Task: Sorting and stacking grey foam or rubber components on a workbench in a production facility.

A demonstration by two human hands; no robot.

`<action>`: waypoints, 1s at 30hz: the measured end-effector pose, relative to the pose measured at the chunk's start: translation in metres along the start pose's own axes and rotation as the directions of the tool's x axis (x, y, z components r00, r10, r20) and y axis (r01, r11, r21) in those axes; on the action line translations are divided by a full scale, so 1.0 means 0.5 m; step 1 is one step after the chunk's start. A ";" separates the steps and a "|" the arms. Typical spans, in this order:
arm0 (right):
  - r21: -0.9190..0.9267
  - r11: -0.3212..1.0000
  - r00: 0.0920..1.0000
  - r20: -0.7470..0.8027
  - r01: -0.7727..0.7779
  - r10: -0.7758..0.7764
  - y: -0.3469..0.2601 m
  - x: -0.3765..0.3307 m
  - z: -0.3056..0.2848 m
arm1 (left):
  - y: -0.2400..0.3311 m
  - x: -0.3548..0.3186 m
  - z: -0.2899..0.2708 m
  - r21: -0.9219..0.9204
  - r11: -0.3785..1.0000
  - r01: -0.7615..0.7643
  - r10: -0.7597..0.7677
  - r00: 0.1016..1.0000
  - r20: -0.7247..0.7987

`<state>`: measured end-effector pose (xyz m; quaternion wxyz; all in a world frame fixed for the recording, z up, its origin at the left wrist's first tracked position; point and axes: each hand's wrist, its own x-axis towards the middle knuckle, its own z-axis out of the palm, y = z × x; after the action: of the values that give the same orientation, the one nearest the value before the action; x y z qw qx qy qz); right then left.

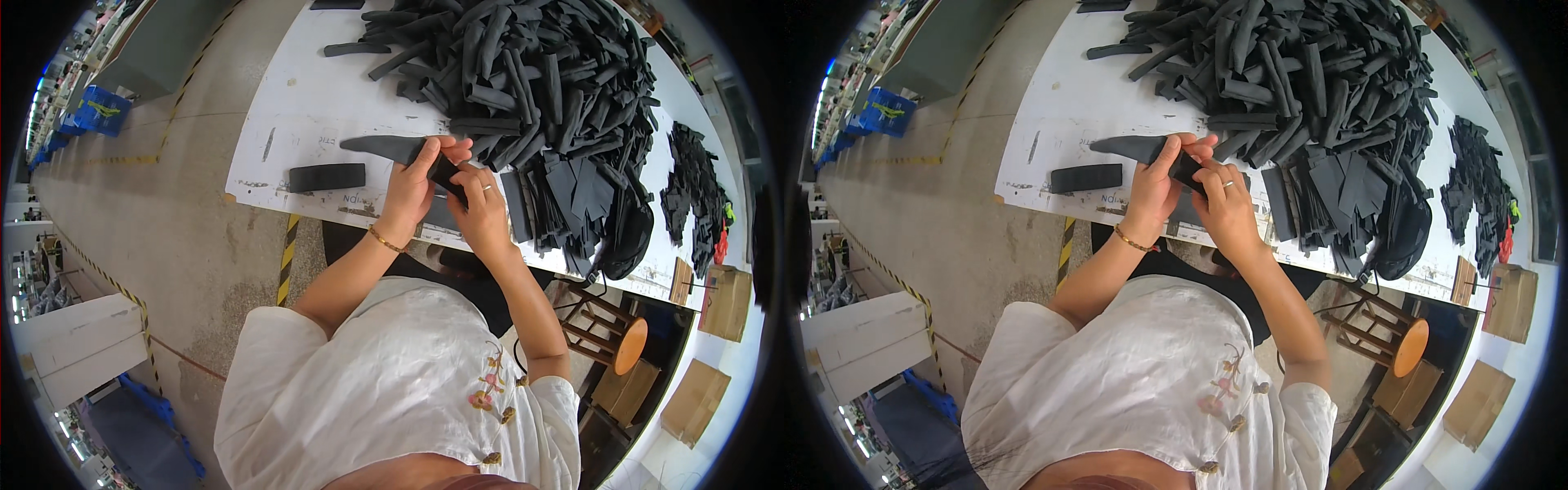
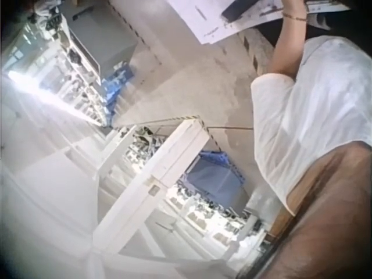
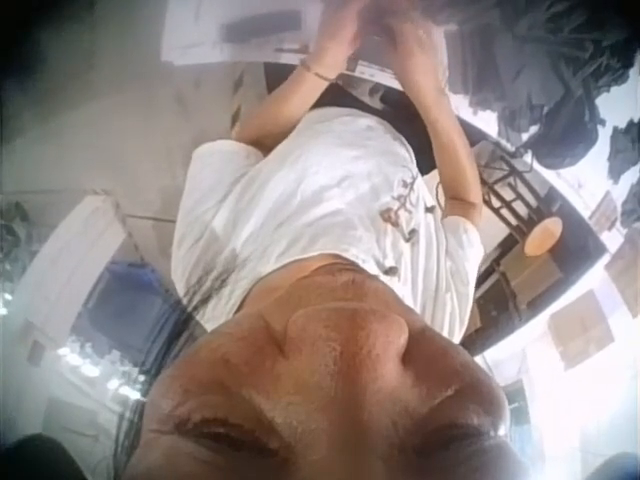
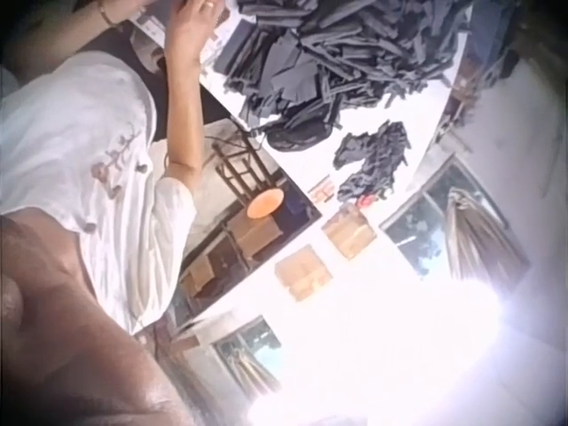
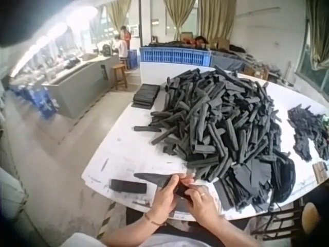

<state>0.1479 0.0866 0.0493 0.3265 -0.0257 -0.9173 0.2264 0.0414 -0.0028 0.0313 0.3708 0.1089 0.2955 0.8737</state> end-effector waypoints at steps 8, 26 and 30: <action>0.082 0.997 1.000 0.001 0.007 -0.007 -0.017 0.033 -0.005 | 0.007 -0.003 0.002 0.045 0.999 0.008 -0.011 0.998 0.067; 0.138 0.985 0.986 0.144 -0.100 0.080 0.024 0.004 -0.044 | 0.040 0.014 0.039 -0.163 0.983 -0.080 0.054 0.985 -0.162; 0.141 0.990 0.994 0.113 0.001 -0.017 0.020 0.029 -0.056 | 0.033 0.005 0.043 -0.121 0.991 -0.064 0.056 0.996 -0.067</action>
<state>0.1526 0.1095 0.0729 0.2758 0.0144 -0.9162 0.2904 0.0387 -0.0006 0.0585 0.3406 0.0669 0.2495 0.9040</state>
